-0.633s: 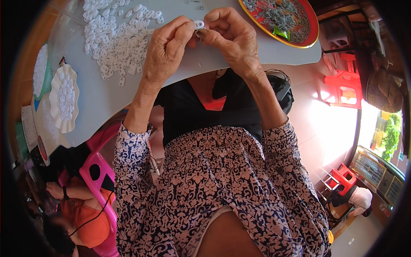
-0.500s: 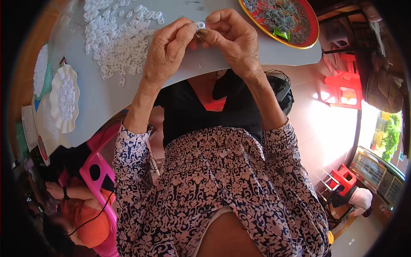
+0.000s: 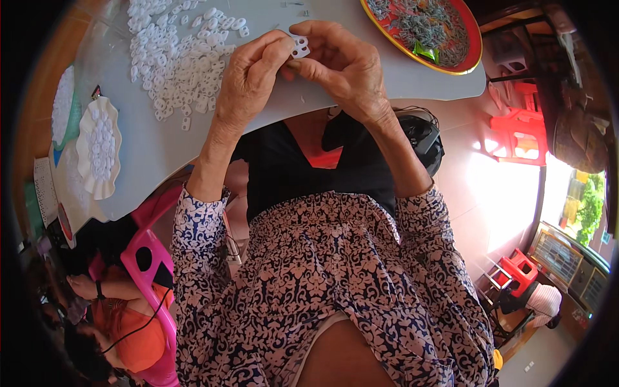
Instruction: Manually assembling small white plastic components by snapping them together at a table.
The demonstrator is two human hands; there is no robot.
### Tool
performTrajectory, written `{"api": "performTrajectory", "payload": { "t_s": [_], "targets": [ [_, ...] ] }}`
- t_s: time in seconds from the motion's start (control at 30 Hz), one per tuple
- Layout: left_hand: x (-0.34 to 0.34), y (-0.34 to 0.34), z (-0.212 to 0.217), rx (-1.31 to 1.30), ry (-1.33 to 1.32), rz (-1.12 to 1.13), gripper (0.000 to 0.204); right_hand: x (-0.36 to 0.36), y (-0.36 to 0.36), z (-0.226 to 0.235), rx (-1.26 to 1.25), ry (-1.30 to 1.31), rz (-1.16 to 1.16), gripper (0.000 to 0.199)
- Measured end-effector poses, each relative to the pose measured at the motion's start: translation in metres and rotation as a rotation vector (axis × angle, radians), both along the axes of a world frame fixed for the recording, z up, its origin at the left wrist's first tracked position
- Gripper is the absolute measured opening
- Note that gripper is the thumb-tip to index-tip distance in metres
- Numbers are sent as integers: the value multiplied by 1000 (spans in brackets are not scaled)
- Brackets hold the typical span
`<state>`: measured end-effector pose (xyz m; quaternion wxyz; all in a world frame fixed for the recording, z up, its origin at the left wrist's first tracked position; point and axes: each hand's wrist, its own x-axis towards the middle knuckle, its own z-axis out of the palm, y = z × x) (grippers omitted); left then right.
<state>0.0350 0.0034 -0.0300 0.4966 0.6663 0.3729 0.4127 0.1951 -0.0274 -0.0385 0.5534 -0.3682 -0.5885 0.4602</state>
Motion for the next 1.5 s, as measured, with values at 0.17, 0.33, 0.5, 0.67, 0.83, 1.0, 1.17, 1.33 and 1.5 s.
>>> {"api": "performTrajectory", "payload": {
  "t_s": [0.17,0.33,0.5,0.67,0.83,1.0,1.17,1.33,1.5],
  "targets": [
    [0,-2,6,-8,37,-2,33,-2,0,-1,14,44,15,30],
    [0,-4,11,-21,84,-9,32,-3,-2,-2,44,-13,-51,27],
    [-1,-1,6,1,49,-56,30,-4,-3,3,72,-74,-68,22],
    [0,-2,5,7,50,-74,31,-3,-5,6,119,-164,-104,19],
    [1,-1,4,-15,37,-68,31,-4,-7,10,158,-276,-156,20],
    [1,-2,3,-19,65,-56,32,-5,-8,9,216,-306,-190,18],
    [4,-4,7,32,96,-43,31,-6,-9,9,195,-290,-192,15],
    [2,-5,7,37,153,-48,27,-5,-10,11,203,-329,-201,14],
    [3,-5,6,101,120,-69,25,-4,-10,10,210,-326,-198,14]
  ]
}}
